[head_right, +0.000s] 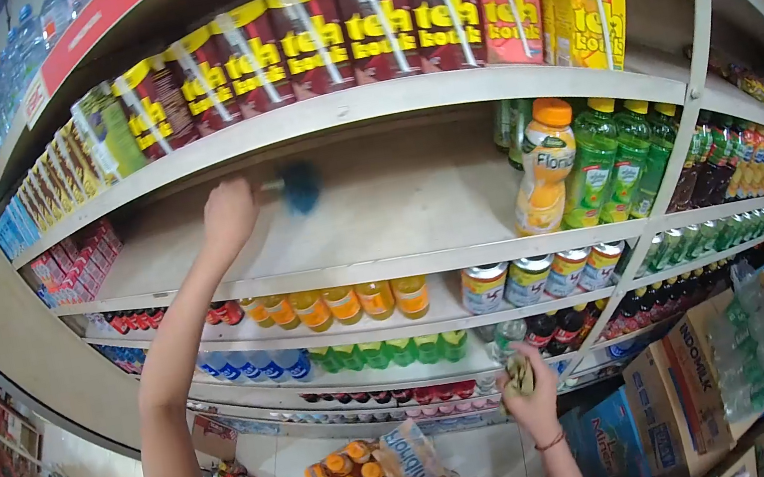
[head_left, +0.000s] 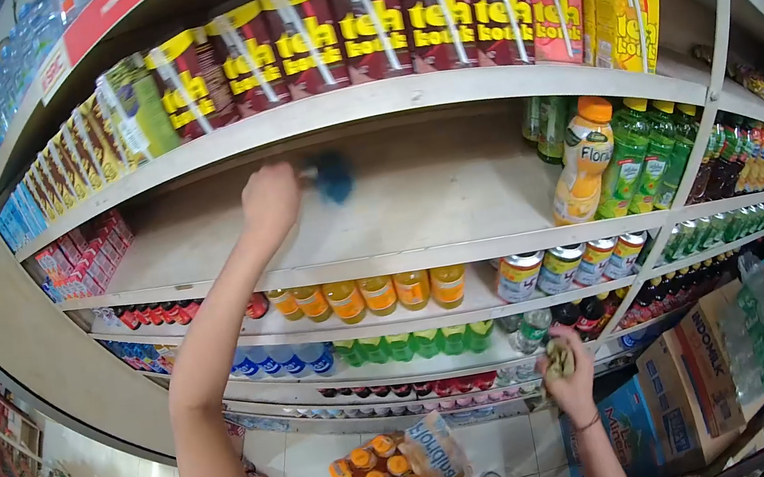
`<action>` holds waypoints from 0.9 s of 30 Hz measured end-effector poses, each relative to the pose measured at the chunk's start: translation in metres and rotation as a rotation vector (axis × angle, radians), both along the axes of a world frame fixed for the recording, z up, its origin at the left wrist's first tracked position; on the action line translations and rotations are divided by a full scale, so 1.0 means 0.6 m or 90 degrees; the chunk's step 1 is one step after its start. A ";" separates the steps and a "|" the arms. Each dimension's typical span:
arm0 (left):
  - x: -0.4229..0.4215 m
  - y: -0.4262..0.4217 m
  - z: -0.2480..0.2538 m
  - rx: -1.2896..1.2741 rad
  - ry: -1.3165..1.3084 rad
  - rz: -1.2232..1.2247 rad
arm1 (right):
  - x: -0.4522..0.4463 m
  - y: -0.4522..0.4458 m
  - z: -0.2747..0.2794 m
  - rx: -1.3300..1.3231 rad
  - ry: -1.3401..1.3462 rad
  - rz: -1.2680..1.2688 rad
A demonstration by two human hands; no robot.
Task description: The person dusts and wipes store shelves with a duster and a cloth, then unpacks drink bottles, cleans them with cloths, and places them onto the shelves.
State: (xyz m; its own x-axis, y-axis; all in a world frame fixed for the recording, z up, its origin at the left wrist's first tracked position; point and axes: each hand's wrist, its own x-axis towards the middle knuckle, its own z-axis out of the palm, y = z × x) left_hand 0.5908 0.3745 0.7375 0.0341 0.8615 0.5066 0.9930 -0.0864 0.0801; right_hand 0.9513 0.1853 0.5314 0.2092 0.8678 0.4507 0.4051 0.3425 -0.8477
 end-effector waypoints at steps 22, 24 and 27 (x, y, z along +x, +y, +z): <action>0.193 0.284 -0.060 0.318 0.089 -0.301 | 0.042 0.180 0.151 0.234 -0.123 -0.058; 0.167 0.279 -0.061 0.311 0.106 -0.276 | 0.040 0.183 0.148 0.246 -0.118 -0.058; 0.138 0.266 -0.055 0.304 0.119 -0.239 | 0.041 0.183 0.149 0.253 -0.118 -0.052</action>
